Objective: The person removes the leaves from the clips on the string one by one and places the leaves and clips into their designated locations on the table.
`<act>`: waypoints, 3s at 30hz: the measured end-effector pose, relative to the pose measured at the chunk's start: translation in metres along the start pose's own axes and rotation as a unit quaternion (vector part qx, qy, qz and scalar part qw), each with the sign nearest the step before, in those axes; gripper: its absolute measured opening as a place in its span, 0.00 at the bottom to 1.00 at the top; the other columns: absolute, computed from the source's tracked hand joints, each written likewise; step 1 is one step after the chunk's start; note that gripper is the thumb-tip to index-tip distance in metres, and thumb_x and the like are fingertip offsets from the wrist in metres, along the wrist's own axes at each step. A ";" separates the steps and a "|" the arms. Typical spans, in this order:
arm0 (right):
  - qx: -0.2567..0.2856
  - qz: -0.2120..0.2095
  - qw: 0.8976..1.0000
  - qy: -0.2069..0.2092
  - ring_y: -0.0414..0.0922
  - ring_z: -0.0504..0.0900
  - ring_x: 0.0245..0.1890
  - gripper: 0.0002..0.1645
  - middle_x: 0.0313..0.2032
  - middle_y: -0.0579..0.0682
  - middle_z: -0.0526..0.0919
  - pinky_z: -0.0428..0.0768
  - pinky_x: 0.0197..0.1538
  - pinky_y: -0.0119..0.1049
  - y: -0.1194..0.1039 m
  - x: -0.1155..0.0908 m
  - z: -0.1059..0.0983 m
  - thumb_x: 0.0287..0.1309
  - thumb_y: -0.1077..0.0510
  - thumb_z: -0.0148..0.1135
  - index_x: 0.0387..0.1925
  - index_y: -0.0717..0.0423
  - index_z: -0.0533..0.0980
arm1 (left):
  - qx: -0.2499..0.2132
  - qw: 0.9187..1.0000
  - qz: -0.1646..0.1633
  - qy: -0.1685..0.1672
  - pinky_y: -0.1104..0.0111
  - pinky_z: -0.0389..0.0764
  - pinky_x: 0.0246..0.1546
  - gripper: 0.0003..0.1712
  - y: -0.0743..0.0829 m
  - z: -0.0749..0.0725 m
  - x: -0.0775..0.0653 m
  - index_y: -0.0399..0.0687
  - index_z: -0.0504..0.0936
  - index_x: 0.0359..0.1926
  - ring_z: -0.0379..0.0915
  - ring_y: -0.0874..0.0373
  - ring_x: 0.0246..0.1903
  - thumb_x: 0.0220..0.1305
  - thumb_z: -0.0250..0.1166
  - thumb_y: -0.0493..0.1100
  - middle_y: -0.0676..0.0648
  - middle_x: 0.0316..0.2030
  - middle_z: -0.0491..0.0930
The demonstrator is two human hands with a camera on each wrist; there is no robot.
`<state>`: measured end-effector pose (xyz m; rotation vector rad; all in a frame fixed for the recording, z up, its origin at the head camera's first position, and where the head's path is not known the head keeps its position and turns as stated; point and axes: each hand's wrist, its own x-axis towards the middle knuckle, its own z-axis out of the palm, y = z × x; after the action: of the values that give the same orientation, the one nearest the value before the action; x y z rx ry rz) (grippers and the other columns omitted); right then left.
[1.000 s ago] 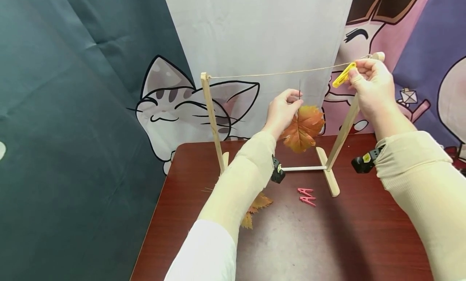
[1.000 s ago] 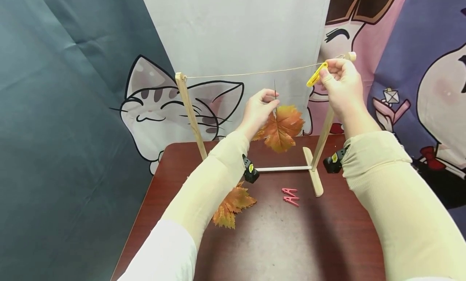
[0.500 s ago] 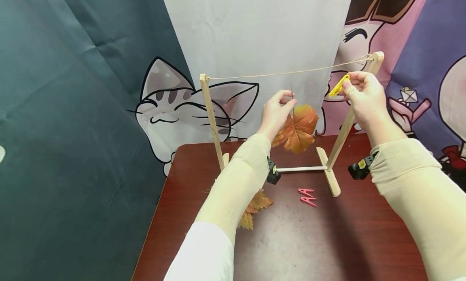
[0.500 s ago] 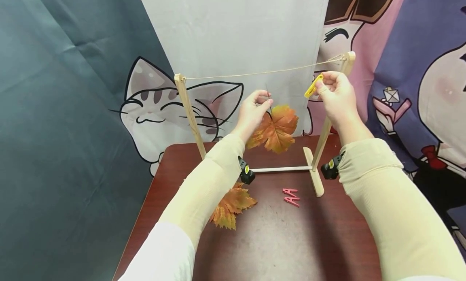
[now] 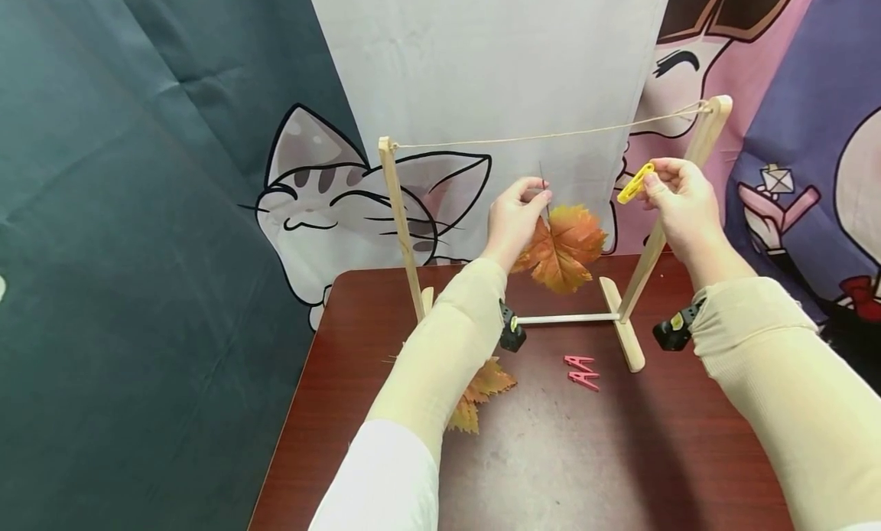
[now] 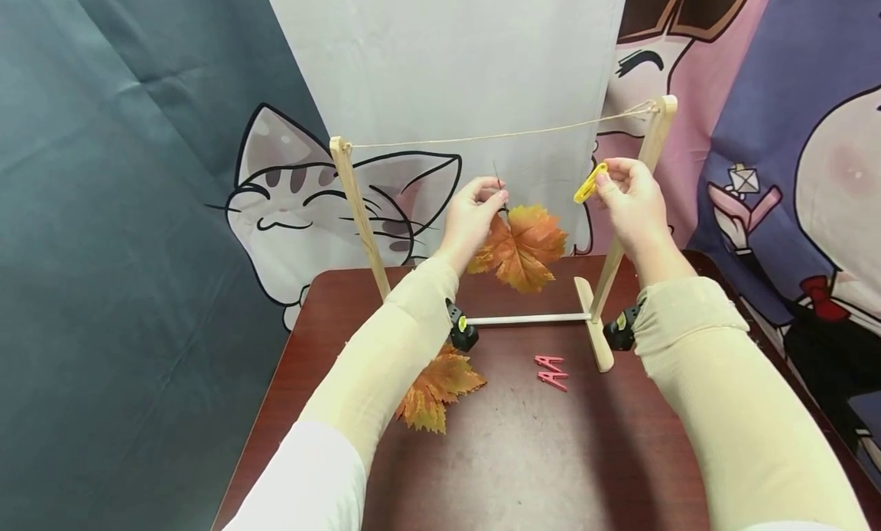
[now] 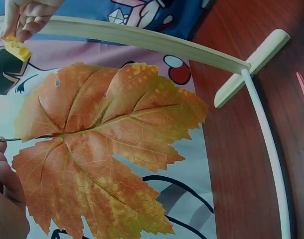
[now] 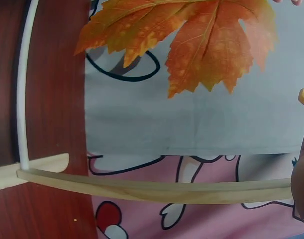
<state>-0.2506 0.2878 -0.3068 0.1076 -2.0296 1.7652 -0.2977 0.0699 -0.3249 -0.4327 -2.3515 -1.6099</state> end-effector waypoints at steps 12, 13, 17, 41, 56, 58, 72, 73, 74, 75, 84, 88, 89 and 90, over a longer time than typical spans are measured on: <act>0.005 0.020 1.000 -0.003 0.32 0.76 0.30 0.09 0.35 0.40 0.75 0.74 0.33 0.19 0.027 -0.011 0.005 0.64 0.63 0.55 0.45 0.51 0.69 | -0.001 1.000 -0.016 0.019 0.75 0.70 0.27 0.07 -0.017 -0.010 -0.005 0.58 0.83 0.40 0.76 0.61 0.27 0.62 0.63 0.49 0.59 0.28 0.80; -0.002 0.022 1.000 -0.004 0.32 0.76 0.30 0.10 0.35 0.39 0.75 0.74 0.33 0.19 0.030 -0.012 0.006 0.63 0.63 0.55 0.45 0.52 0.69 | 0.002 1.000 -0.020 0.021 0.75 0.70 0.28 0.07 -0.018 -0.011 -0.006 0.58 0.83 0.40 0.76 0.62 0.27 0.62 0.63 0.50 0.59 0.28 0.80; -0.050 0.026 0.998 -0.012 0.30 0.77 0.30 0.11 0.35 0.37 0.75 0.75 0.33 0.19 0.040 -0.016 0.009 0.63 0.63 0.55 0.47 0.54 0.70 | -0.001 0.999 -0.034 0.027 0.75 0.70 0.29 0.07 -0.025 -0.015 -0.010 0.56 0.83 0.39 0.73 0.65 0.27 0.61 0.64 0.49 0.58 0.27 0.81; -0.197 0.022 0.978 -0.065 0.24 0.72 0.30 0.24 0.29 0.26 0.73 0.68 0.32 0.17 0.059 -0.031 0.002 0.60 0.53 0.60 0.54 0.64 0.73 | -0.052 0.995 -0.065 0.053 0.74 0.70 0.25 0.06 -0.055 -0.031 -0.026 0.49 0.82 0.39 0.74 0.63 0.27 0.61 0.65 0.43 0.53 0.28 0.81; -0.249 0.034 0.959 -0.133 0.24 0.74 0.26 0.27 0.44 0.63 0.79 0.72 0.31 0.17 0.061 -0.030 0.000 0.63 0.50 0.56 0.57 0.66 0.70 | -0.041 0.993 -0.093 0.052 0.71 0.72 0.30 0.08 -0.072 -0.038 -0.034 0.51 0.82 0.40 0.77 0.61 0.32 0.61 0.64 0.46 0.52 0.30 0.82; -0.253 0.037 0.957 -0.136 0.23 0.74 0.26 0.28 0.47 0.66 0.77 0.72 0.31 0.17 0.063 -0.031 0.000 0.64 0.50 0.55 0.58 0.66 0.70 | -0.037 0.993 -0.097 0.051 0.71 0.72 0.30 0.09 -0.073 -0.039 -0.036 0.51 0.82 0.40 0.77 0.60 0.33 0.61 0.64 0.47 0.53 0.30 0.82; -0.223 0.077 0.958 -0.166 0.25 0.79 0.29 0.27 0.44 0.67 0.80 0.74 0.34 0.17 0.068 -0.034 0.000 0.64 0.56 0.56 0.57 0.71 0.67 | -0.080 0.990 -0.102 0.055 0.71 0.73 0.28 0.04 -0.082 -0.041 -0.041 0.50 0.81 0.38 0.79 0.50 0.36 0.61 0.64 0.42 0.47 0.31 0.82; -0.221 0.079 0.958 -0.166 0.25 0.79 0.29 0.26 0.45 0.67 0.80 0.74 0.35 0.17 0.068 -0.034 -0.001 0.64 0.57 0.56 0.58 0.71 0.67 | -0.079 0.990 -0.101 0.056 0.71 0.74 0.28 0.04 -0.082 -0.041 -0.042 0.50 0.81 0.38 0.79 0.51 0.35 0.61 0.64 0.42 0.46 0.31 0.82; -0.219 0.081 0.958 -0.166 0.25 0.79 0.29 0.26 0.45 0.67 0.80 0.74 0.35 0.17 0.068 -0.034 -0.001 0.64 0.57 0.56 0.58 0.71 0.67 | -0.076 0.990 -0.101 0.056 0.71 0.74 0.28 0.04 -0.083 -0.041 -0.042 0.49 0.81 0.38 0.79 0.51 0.35 0.61 0.64 0.42 0.46 0.31 0.83; -0.218 0.082 0.958 -0.167 0.25 0.79 0.29 0.26 0.45 0.67 0.79 0.74 0.35 0.16 0.069 -0.035 -0.001 0.64 0.57 0.56 0.58 0.71 0.67 | -0.075 0.990 -0.101 0.057 0.71 0.74 0.29 0.04 -0.083 -0.042 -0.042 0.49 0.81 0.38 0.79 0.52 0.34 0.61 0.64 0.41 0.46 0.31 0.83; -0.251 0.071 0.950 -0.169 0.23 0.76 0.31 0.28 0.45 0.68 0.79 0.71 0.34 0.16 0.074 -0.039 -0.003 0.62 0.55 0.57 0.57 0.70 0.68 | -0.076 0.989 -0.110 0.056 0.73 0.69 0.22 0.09 -0.087 -0.045 -0.045 0.43 0.81 0.41 0.78 0.54 0.30 0.61 0.64 0.42 0.49 0.30 0.82; -0.261 0.078 0.948 -0.168 0.21 0.73 0.30 0.28 0.44 0.65 0.80 0.71 0.33 0.17 0.078 -0.040 -0.003 0.61 0.54 0.60 0.57 0.68 0.69 | -0.075 0.988 -0.123 0.058 0.72 0.69 0.21 0.08 -0.089 -0.046 -0.048 0.45 0.81 0.40 0.73 0.61 0.25 0.61 0.65 0.43 0.50 0.29 0.81; -0.262 0.081 0.947 -0.167 0.21 0.73 0.30 0.28 0.44 0.65 0.81 0.71 0.33 0.17 0.079 -0.041 -0.003 0.60 0.54 0.60 0.57 0.67 0.70 | -0.074 0.988 -0.124 0.060 0.72 0.70 0.21 0.08 -0.090 -0.047 -0.049 0.45 0.81 0.40 0.72 0.62 0.25 0.61 0.65 0.43 0.51 0.29 0.81; -0.263 0.083 0.947 -0.167 0.22 0.74 0.30 0.28 0.44 0.64 0.81 0.71 0.33 0.17 0.079 -0.041 -0.003 0.60 0.54 0.61 0.57 0.66 0.70 | -0.072 0.988 -0.124 0.061 0.72 0.71 0.23 0.08 -0.091 -0.047 -0.050 0.46 0.81 0.40 0.72 0.63 0.25 0.61 0.65 0.44 0.51 0.29 0.80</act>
<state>-0.2402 0.2960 -0.3952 0.0739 -2.7612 1.2955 -0.2848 -0.0102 -0.4051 -0.0657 -2.2788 -1.8659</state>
